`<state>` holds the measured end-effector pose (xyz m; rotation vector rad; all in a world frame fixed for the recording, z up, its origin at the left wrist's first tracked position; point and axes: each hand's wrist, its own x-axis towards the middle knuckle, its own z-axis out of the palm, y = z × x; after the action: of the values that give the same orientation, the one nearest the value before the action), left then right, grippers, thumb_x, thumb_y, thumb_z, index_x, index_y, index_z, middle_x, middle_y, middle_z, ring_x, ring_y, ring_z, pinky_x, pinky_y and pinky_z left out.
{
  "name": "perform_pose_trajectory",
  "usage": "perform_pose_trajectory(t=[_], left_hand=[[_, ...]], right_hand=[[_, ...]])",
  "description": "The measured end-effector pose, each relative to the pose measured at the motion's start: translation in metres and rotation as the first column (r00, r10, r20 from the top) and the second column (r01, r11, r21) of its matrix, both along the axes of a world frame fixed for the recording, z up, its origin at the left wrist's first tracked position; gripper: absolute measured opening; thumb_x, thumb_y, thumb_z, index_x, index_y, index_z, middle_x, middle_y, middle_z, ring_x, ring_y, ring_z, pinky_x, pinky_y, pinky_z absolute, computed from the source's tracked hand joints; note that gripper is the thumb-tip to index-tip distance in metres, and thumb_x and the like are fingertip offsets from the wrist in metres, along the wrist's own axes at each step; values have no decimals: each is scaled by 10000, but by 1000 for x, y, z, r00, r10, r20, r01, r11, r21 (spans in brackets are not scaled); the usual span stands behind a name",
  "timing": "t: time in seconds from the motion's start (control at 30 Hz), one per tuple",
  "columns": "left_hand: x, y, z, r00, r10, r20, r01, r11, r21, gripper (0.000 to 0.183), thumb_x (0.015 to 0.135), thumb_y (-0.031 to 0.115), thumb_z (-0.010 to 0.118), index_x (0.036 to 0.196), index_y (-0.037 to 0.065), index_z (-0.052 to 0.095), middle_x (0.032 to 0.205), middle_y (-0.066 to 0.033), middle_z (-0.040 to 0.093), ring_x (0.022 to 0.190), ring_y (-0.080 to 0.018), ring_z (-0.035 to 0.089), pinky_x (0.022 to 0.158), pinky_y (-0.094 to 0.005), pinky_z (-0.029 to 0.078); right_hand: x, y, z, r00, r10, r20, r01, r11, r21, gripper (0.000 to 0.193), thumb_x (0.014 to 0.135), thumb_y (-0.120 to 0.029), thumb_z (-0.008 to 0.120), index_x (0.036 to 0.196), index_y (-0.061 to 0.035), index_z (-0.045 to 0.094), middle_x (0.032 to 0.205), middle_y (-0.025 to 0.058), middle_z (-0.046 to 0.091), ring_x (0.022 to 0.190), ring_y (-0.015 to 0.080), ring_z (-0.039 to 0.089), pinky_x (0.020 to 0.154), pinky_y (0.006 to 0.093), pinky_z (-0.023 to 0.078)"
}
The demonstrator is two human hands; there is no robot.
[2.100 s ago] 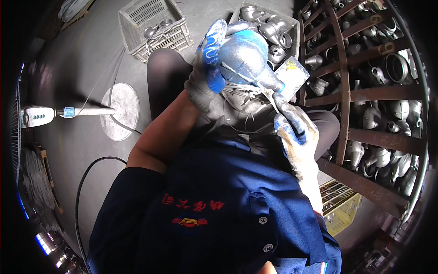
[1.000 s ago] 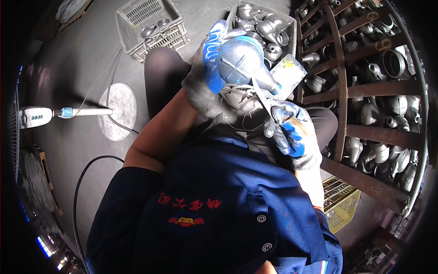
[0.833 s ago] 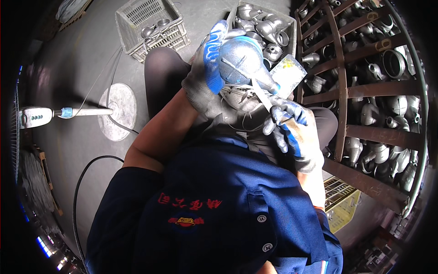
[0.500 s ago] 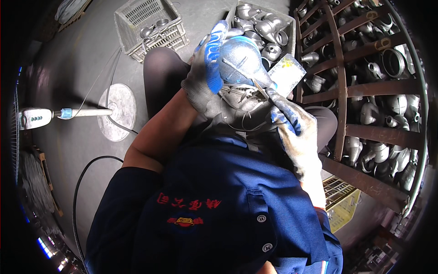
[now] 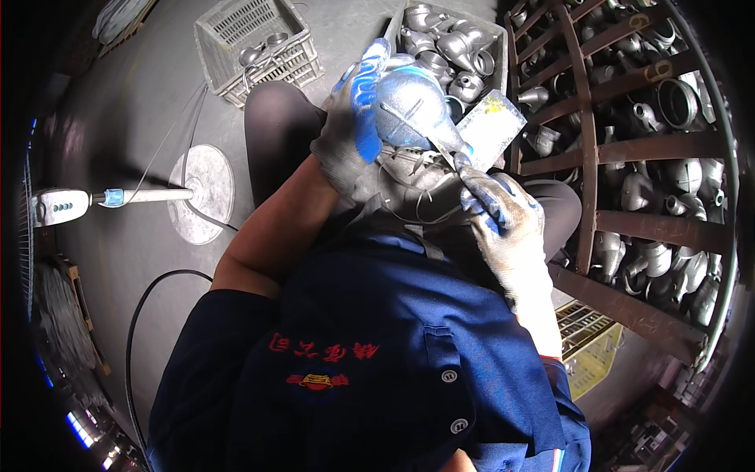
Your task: Sand and smooth the edges of a metal component using a small piece of sandpaper.
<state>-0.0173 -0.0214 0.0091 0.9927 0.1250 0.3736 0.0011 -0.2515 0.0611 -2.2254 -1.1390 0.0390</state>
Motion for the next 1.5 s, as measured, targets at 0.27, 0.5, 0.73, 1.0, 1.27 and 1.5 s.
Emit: perform_pose_trajectory(t=[0.27, 0.5, 0.73, 1.0, 1.27, 1.5], left_hand=[[2, -1, 7, 998, -48, -32, 44, 993, -114, 574, 959, 436, 386, 1207, -72, 486, 1050, -156, 617, 950, -212, 613, 861, -338, 495], [-1, -2, 1, 997, -71, -19, 68, 990, -124, 572, 947, 431, 410, 1215, -70, 479, 1082, -163, 609, 981, -220, 608, 887, -349, 487], [-4, 0, -2, 995, -74, 60, 69, 994, 82, 580, 940, 430, 434, 1234, -69, 456, 1088, -171, 608, 992, -227, 606, 892, -356, 486], [-1, 3, -7, 999, -40, 10, 34, 946, 322, 565, 955, 432, 405, 1233, -57, 454, 1081, -173, 612, 977, -230, 612, 885, -358, 490], [-2, -2, -5, 993, -118, -18, 115, 985, -127, 558, 964, 430, 385, 1252, -44, 442, 1081, -170, 613, 978, -238, 612, 888, -363, 489], [0, 2, -6, 989, -150, -19, 151, 987, 63, 540, 968, 421, 376, 1235, -38, 473, 1091, -161, 614, 996, -236, 604, 906, -361, 477]], right_hand=[[6, -4, 14, 965, -25, -259, 52, 994, 98, 241, 795, -116, 622, 1024, -49, 661, 928, 150, 651, 846, 332, 629, 754, 379, 491], [10, -1, 8, 966, -22, -257, 35, 998, 47, 245, 793, -83, 618, 1024, -10, 653, 905, 151, 650, 817, 293, 631, 747, 343, 488], [14, -5, 9, 934, 15, -357, 31, 992, 123, 268, 781, -91, 614, 1037, -27, 661, 982, 167, 659, 878, 324, 646, 791, 347, 496], [15, -6, 9, 910, -5, -415, 62, 991, 123, 247, 784, -76, 614, 1019, -15, 658, 980, 166, 662, 880, 312, 650, 793, 348, 495], [17, -7, 8, 936, 19, -352, 9, 997, 77, 246, 775, -82, 615, 1007, -11, 657, 960, 168, 663, 883, 324, 645, 798, 358, 494], [20, -10, 13, 951, 19, -307, -11, 1000, 28, 244, 783, -100, 606, 1005, -16, 662, 961, 168, 664, 876, 326, 645, 799, 362, 495]])
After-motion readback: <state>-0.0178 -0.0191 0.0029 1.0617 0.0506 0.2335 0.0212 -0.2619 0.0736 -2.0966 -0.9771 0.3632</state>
